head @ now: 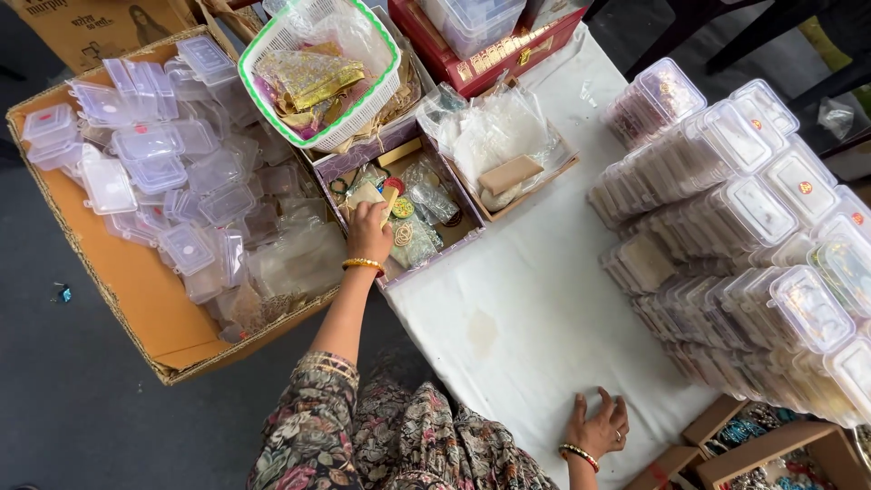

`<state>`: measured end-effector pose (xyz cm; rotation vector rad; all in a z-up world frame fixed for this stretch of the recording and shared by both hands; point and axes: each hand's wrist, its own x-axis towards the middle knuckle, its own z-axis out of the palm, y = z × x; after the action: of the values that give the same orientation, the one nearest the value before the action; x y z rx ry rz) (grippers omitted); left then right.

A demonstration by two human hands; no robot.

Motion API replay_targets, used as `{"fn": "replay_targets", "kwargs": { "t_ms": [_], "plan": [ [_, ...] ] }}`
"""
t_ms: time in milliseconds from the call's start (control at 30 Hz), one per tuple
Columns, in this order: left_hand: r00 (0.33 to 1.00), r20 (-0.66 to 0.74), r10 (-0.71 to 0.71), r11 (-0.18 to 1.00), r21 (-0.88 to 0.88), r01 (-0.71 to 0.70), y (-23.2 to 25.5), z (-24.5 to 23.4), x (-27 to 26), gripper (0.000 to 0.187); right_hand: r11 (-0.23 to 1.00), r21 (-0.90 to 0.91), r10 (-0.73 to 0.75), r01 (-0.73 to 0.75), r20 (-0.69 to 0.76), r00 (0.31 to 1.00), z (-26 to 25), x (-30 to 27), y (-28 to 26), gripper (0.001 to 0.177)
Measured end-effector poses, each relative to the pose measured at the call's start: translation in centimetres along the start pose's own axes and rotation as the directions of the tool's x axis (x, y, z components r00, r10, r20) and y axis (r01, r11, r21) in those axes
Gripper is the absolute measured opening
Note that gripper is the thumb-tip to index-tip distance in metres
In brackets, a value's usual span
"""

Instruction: The person sorts through various jewelry items and packaging materials on a table. They place small jewelry pieces into plastic bags, then into small cloth pouches, and finally into clear plastic containers, stacking them neatly.

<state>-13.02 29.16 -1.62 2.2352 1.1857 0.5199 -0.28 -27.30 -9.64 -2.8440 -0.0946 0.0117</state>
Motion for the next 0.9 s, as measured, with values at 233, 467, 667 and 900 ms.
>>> {"fn": "replay_targets", "kwargs": {
  "t_ms": [233, 467, 667, 900],
  "plan": [
    [0.981, 0.162, -0.109, 0.937, 0.345, 0.047, 2.5, 0.6, 1.9, 0.054, 0.999, 0.012, 0.038, -0.038, -0.006, 0.999, -0.3, 0.0, -0.5, 0.055],
    [0.982, 0.076, -0.174, 0.905, 0.405, 0.129, 0.8, 2.4, 3.4, 0.082, 0.996, 0.010, 0.085, -0.086, 0.017, 0.996, -0.7, 0.0, -1.0, 0.055],
    [0.985, 0.051, -0.167, 0.910, 0.392, 0.134, 2.3, 0.5, 4.1, 0.078, 0.995, 0.040, 0.096, -0.095, -0.005, 0.995, -0.5, 0.0, -1.5, 0.053],
    [0.985, 0.166, -0.039, 0.928, 0.372, -0.026, 2.4, 1.6, 6.7, 0.064, 0.995, 0.035, 0.098, -0.097, -0.017, 0.995, -0.4, 0.0, -1.4, 0.052]
  ]
}}
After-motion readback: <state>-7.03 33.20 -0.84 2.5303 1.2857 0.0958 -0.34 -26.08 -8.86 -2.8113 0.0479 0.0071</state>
